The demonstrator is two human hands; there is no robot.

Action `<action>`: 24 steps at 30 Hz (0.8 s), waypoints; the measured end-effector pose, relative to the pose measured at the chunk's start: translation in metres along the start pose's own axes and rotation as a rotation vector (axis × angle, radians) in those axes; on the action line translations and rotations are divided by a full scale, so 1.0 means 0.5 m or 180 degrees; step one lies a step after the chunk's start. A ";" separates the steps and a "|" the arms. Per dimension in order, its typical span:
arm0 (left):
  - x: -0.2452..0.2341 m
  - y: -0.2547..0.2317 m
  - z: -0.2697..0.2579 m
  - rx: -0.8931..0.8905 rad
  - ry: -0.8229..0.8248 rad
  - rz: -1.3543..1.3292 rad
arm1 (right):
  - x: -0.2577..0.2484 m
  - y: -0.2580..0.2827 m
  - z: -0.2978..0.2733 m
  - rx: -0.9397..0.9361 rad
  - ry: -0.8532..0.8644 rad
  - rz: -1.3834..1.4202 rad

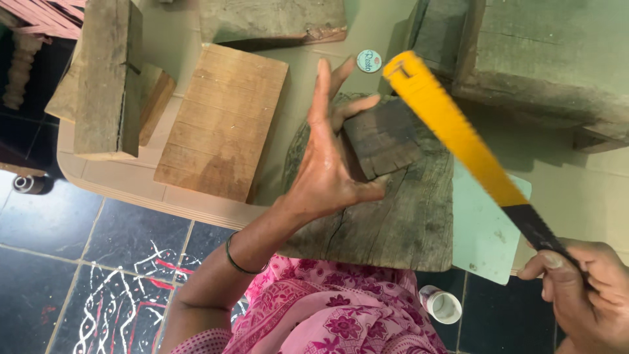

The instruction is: The person uses a yellow and black hand saw to cut a small rectangular piece of wood placed on a larger wooden block. After sawing, the person wipes the block with a white cloth and then resumes sawing the wood.

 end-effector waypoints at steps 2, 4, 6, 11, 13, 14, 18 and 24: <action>0.002 0.007 -0.009 0.0046 -0.0066 0.0126 | -0.001 0.003 0.006 0.0006 0.0244 -0.0406; -0.003 0.017 -0.026 0.0162 -0.0138 0.0444 | 0.011 0.016 0.012 -0.0117 0.0535 -0.0681; -0.002 0.046 -0.062 -0.0660 -0.0216 -0.0052 | 0.021 0.038 0.022 -0.0408 0.0919 -0.1026; -0.008 0.123 -0.096 -0.1090 -0.0147 0.0851 | 0.067 0.029 0.044 -0.0055 0.0729 -0.1662; -0.014 0.133 -0.103 -0.1277 -0.0133 0.0997 | 0.076 0.008 0.059 -0.0026 0.0481 -0.1647; -0.018 0.133 -0.104 -0.1321 -0.0129 0.0954 | 0.080 -0.007 0.065 -0.0021 0.0436 -0.1608; -0.026 0.133 -0.100 -0.1189 -0.0031 0.0816 | 0.075 -0.085 0.071 0.0043 0.0502 -0.1604; -0.028 0.161 -0.112 -0.1362 0.0199 0.0913 | 0.062 -0.157 0.031 0.0305 0.1023 -0.1946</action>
Point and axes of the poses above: each hand's wrist, its own z-axis towards the middle knuckle, its own x-axis out of the palm, y = z × x, the point moved 4 cm from there along z, towards the middle knuckle, and after that the axes turned 10 degrees about -y, right-handed, at the moved point
